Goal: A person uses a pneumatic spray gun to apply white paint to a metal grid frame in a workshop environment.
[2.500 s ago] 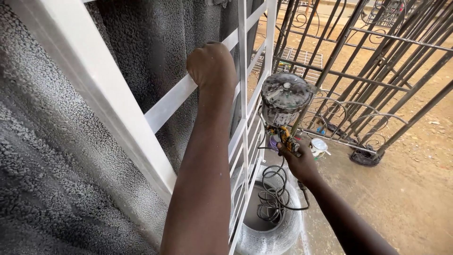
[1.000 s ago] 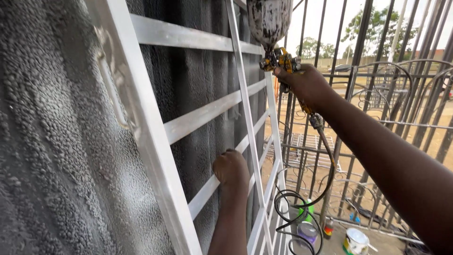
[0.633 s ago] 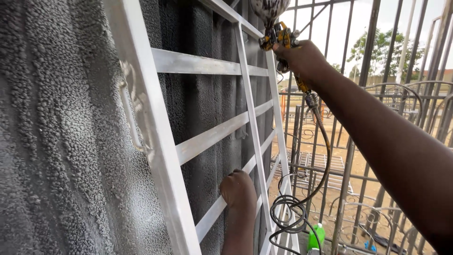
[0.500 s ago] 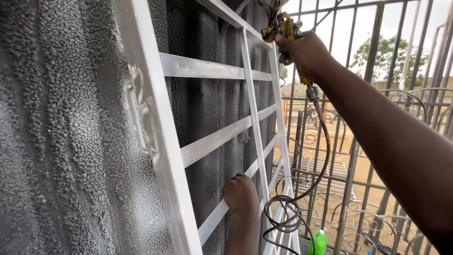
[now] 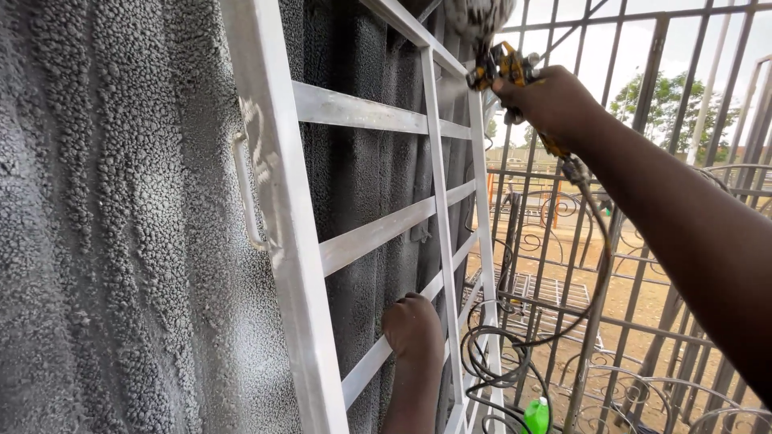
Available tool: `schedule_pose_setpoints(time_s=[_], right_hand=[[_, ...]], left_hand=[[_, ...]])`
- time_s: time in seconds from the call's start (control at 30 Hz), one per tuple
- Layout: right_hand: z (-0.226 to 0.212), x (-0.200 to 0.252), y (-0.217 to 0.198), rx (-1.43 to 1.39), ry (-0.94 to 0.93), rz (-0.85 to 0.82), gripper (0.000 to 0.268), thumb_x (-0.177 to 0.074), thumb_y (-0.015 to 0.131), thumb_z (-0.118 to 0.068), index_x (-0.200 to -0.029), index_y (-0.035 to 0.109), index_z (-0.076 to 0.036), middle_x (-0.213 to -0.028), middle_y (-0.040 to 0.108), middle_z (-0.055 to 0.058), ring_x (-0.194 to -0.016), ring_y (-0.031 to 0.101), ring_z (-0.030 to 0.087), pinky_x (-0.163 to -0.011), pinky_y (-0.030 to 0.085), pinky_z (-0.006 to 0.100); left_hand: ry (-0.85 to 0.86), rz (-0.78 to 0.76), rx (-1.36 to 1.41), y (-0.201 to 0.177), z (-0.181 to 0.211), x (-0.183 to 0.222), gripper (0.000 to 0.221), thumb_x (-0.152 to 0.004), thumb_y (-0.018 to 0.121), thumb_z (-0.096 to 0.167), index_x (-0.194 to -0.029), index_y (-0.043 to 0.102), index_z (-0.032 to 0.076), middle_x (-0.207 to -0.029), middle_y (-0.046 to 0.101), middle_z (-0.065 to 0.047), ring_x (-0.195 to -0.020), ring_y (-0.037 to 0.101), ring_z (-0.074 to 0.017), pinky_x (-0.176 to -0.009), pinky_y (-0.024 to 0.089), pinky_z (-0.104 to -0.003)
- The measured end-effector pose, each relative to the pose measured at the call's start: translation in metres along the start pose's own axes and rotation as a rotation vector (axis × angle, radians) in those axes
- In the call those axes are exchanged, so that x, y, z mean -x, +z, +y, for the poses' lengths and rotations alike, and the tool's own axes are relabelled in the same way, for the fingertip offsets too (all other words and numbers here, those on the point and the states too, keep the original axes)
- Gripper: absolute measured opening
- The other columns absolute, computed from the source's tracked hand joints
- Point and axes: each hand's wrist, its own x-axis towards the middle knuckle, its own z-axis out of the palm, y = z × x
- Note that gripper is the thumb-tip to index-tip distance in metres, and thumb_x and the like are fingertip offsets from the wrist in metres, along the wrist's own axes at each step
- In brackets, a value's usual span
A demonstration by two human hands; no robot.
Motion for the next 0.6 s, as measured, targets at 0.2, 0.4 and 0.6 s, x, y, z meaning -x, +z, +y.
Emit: schedule_pose_setpoints(time_s=[0.2, 0.4, 0.6], right_hand=[[0.007, 0.016, -0.014, 0.121, 0.144, -0.186, 0.051, -0.105, 0.058, -0.045, -0.106, 0.071, 0.004, -0.107, 0.077, 0.020, -0.095, 0.067, 0.035, -0.097, 0.044, 0.049], [-0.005, 0.013, -0.015, 0.033, 0.017, -0.043, 0.041, -0.108, 0.057, -0.041, -0.103, 0.065, -0.002, -0.100, 0.069, 0.015, -0.093, 0.063, 0.031, -0.093, 0.047, 0.049], [-0.011, -0.004, -0.013, -0.029, -0.157, 0.056, 0.031, -0.112, 0.059, -0.035, -0.100, 0.064, -0.007, -0.091, 0.070, 0.007, -0.083, 0.065, 0.021, -0.085, 0.050, 0.041]], left_hand=[[-0.010, -0.013, -0.028, -0.007, 0.001, 0.003, 0.017, -0.100, 0.050, 0.007, -0.098, 0.067, 0.010, -0.081, 0.076, -0.008, -0.066, 0.073, -0.0204, -0.042, 0.048, -0.033], [-0.002, -0.019, -0.034, -0.010, 0.001, 0.005, 0.020, -0.101, 0.049, 0.009, -0.095, 0.068, 0.011, -0.081, 0.075, -0.007, -0.066, 0.072, -0.0204, -0.045, 0.049, -0.033], [0.009, -0.003, -0.047, -0.003, 0.001, 0.002, 0.019, -0.100, 0.049, 0.008, -0.095, 0.067, 0.010, -0.079, 0.074, -0.007, -0.064, 0.072, -0.0204, -0.044, 0.048, -0.033]])
